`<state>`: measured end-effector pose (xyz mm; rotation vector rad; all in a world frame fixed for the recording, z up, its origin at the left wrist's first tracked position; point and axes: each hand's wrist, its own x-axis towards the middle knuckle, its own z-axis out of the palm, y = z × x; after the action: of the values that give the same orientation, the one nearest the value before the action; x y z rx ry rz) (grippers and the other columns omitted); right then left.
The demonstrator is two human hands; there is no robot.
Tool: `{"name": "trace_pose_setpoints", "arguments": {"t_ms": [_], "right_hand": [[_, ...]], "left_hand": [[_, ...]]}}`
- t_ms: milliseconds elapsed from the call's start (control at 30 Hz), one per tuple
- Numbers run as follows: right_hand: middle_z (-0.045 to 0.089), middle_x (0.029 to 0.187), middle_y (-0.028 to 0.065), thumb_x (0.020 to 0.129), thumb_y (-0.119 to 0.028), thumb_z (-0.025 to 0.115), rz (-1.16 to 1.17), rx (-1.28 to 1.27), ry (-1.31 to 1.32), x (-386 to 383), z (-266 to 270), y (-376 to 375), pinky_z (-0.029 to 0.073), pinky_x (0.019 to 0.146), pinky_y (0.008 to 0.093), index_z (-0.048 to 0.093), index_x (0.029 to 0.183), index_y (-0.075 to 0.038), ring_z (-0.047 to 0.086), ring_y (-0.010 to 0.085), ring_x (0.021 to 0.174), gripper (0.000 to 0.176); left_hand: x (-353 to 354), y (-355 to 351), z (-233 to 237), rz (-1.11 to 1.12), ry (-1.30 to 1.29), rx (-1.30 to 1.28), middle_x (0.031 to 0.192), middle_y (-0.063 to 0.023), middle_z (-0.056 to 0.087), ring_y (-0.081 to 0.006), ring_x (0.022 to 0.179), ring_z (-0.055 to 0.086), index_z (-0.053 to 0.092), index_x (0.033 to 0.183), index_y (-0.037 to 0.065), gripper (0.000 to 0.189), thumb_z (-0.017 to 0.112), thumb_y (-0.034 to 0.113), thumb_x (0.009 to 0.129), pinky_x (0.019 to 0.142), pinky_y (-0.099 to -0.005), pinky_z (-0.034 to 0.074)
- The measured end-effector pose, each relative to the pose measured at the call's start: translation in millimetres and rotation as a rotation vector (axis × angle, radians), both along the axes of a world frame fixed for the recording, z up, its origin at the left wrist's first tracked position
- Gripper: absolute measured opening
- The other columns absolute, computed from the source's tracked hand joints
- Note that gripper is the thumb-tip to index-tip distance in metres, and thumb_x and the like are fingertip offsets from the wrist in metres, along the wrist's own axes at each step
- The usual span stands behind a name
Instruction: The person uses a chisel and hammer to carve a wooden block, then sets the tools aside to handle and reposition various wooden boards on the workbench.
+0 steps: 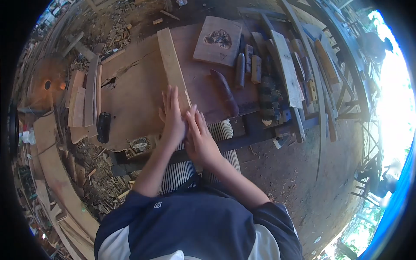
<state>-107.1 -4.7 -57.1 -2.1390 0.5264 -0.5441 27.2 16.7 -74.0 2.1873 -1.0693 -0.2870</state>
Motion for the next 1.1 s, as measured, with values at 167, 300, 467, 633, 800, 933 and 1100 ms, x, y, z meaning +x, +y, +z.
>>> {"name": "trace_pose_setpoints", "arguments": {"t_ms": [167, 300, 467, 633, 800, 933, 1100], "right_hand": [[0.017, 0.151, 0.0354, 0.078, 0.003, 0.052, 0.028, -0.194, 0.057, 41.1, -8.0, -37.5, 0.022, 0.115, 0.0526, 0.017, 0.15, 0.002, 0.02, 0.0531, 0.139, 0.08], [0.019, 0.15, 0.0356, 0.077, -0.006, 0.057, -0.056, -0.314, -0.055, 171.4, -24.9, -133.9, 0.019, 0.116, 0.0538, 0.015, 0.15, 0.001, 0.02, 0.0528, 0.139, 0.084], [0.024, 0.148, 0.0354, 0.079, -0.015, 0.06, -0.113, -0.261, 0.017, 237.7, -26.2, -173.6, 0.021, 0.115, 0.0537, 0.015, 0.148, 0.003, 0.025, 0.0531, 0.136, 0.084], [0.02, 0.148, 0.0378, 0.081, -0.006, 0.056, -0.109, -0.24, -0.064, 112.2, -19.6, -70.4, 0.021, 0.112, 0.0598, 0.014, 0.147, 0.006, 0.023, 0.0563, 0.136, 0.079], [0.016, 0.149, 0.0379, 0.076, -0.001, 0.057, -0.034, -0.072, 0.052, -9.0, -4.0, 21.0, 0.017, 0.114, 0.0602, 0.009, 0.149, 0.006, 0.016, 0.0559, 0.139, 0.088], [0.015, 0.15, 0.0372, 0.075, -0.002, 0.058, 0.008, -0.191, 0.13, 31.9, -8.5, -19.0, 0.017, 0.114, 0.061, 0.006, 0.15, 0.007, 0.017, 0.0569, 0.138, 0.091], [0.023, 0.15, 0.0332, 0.082, -0.016, 0.059, -0.132, -0.332, 0.038, 213.3, -39.7, -161.2, 0.02, 0.114, 0.0587, 0.006, 0.151, 0.003, 0.022, 0.0537, 0.138, 0.089]], "left_hand": [[42.2, -30.7, -2.1, 0.038, -0.111, 0.033, 0.16, -0.0146, 0.017, -0.0379, 0.148, 0.005, 0.021, 0.151, 0.011, 0.079, 0.055, 0.049, 0.092, 0.11, -0.0679, 0.007], [181.3, -144.6, -16.4, 0.054, -0.168, 0.072, 0.16, -0.0059, 0.02, -0.0365, 0.148, 0.004, 0.026, 0.151, 0.018, 0.072, 0.05, 0.052, 0.092, 0.114, -0.063, 0.011], [254.2, -200.8, -17.5, 0.1, -0.16, 0.077, 0.16, -0.0071, 0.019, -0.0369, 0.148, 0.007, 0.025, 0.152, 0.02, 0.072, 0.046, 0.055, 0.092, 0.115, -0.0596, 0.015], [114.7, -90.3, -18.6, -0.019, -0.064, 0.009, 0.161, -0.0113, 0.015, -0.0343, 0.149, 0.004, 0.02, 0.153, 0.017, 0.068, 0.051, 0.033, 0.094, 0.114, -0.0634, 0.008], [-15.0, 9.7, -3.9, -0.009, 0.032, -0.001, 0.161, -0.012, 0.014, -0.0383, 0.148, 0.004, 0.02, 0.153, 0.013, 0.072, 0.053, 0.035, 0.093, 0.107, -0.0724, 0.002], [30.8, -23.1, -1.0, 0.01, -0.101, 0.109, 0.161, -0.0108, 0.015, -0.0367, 0.149, 0.005, 0.019, 0.153, 0.013, 0.073, 0.055, 0.037, 0.093, 0.104, -0.076, 0.001], [211.2, -170.5, -9.3, 0.028, -0.071, 0.013, 0.161, -0.0052, 0.016, -0.0291, 0.15, 0.005, 0.024, 0.152, 0.019, 0.068, 0.05, 0.043, 0.094, 0.107, -0.0752, 0.004]]}}
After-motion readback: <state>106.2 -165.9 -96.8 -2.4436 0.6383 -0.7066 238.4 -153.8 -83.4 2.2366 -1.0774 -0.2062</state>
